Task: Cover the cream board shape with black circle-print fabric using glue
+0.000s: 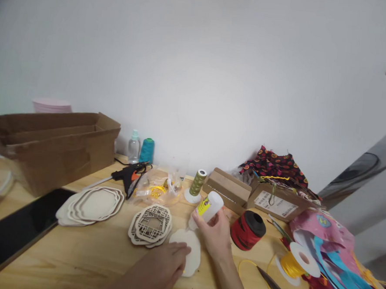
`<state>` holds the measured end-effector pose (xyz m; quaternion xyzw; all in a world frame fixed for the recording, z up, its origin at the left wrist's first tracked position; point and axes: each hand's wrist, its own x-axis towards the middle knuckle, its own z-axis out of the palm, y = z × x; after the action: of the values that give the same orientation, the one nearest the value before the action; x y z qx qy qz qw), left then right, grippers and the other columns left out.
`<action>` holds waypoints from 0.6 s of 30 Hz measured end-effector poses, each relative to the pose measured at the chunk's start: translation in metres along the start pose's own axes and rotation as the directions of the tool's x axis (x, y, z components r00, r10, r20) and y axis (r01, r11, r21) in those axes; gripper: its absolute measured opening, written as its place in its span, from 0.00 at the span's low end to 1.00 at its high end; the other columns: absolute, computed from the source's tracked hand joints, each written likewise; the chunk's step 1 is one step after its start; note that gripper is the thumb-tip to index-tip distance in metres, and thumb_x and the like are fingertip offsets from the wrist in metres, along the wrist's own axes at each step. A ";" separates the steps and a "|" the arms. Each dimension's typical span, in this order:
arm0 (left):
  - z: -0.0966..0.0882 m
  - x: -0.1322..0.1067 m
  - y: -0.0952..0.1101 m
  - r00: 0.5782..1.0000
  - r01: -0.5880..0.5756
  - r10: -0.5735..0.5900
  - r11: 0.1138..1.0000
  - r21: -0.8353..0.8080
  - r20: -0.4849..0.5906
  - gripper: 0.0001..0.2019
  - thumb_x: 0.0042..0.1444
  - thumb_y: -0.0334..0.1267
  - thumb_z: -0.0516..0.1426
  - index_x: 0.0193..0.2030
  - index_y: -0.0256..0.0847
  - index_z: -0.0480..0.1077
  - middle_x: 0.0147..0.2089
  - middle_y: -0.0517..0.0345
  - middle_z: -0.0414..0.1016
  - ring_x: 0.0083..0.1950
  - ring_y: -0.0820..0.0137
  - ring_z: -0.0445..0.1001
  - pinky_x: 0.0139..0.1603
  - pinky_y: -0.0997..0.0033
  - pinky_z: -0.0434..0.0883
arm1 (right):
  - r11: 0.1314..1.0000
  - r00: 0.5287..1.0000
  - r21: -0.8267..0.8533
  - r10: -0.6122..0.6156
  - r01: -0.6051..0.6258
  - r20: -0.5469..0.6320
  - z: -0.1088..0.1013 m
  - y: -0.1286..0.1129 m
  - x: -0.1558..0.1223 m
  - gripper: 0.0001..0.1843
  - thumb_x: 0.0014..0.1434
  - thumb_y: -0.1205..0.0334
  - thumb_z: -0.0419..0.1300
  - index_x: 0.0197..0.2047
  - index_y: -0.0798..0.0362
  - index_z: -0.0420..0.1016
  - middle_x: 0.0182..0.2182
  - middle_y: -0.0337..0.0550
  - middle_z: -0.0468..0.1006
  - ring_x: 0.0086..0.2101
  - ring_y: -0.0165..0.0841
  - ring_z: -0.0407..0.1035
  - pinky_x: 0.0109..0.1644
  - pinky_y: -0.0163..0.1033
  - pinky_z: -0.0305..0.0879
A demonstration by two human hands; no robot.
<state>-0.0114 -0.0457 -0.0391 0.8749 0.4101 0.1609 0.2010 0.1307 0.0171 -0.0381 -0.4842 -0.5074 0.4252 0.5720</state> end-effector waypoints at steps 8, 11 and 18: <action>-0.001 0.000 -0.002 1.000 0.005 -0.005 1.000 -0.004 0.016 0.16 0.52 0.25 0.46 0.47 0.31 0.65 0.52 0.43 0.68 0.53 0.61 0.65 0.52 0.62 0.62 | 0.896 0.982 0.433 0.158 -0.097 -0.107 -0.007 -0.014 0.002 0.17 0.43 0.59 0.65 0.37 0.54 0.70 0.27 0.37 0.77 0.23 0.25 0.69 0.15 0.24 0.59; -0.007 0.000 0.001 0.998 0.041 -0.040 0.999 -0.013 0.045 0.15 0.53 0.25 0.45 0.45 0.31 0.66 0.52 0.43 0.68 0.53 0.61 0.65 0.53 0.63 0.62 | 0.651 0.948 0.708 0.308 -0.273 0.082 -0.010 -0.021 0.000 0.15 0.42 0.63 0.66 0.35 0.55 0.71 0.28 0.40 0.78 0.22 0.24 0.69 0.13 0.22 0.58; -0.015 0.000 0.008 0.996 0.074 -0.071 0.996 -0.043 0.062 0.16 0.53 0.25 0.45 0.46 0.32 0.65 0.50 0.45 0.69 0.51 0.63 0.66 0.53 0.63 0.62 | 0.498 0.899 0.761 0.350 -0.416 0.262 -0.012 -0.031 -0.003 0.07 0.47 0.62 0.62 0.30 0.56 0.71 0.24 0.42 0.79 0.19 0.23 0.70 0.13 0.19 0.59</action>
<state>-0.0131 -0.0470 -0.0228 0.8592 0.4317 0.1362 0.2385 0.1419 0.0076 -0.0080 -0.2584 -0.1612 0.7400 0.5997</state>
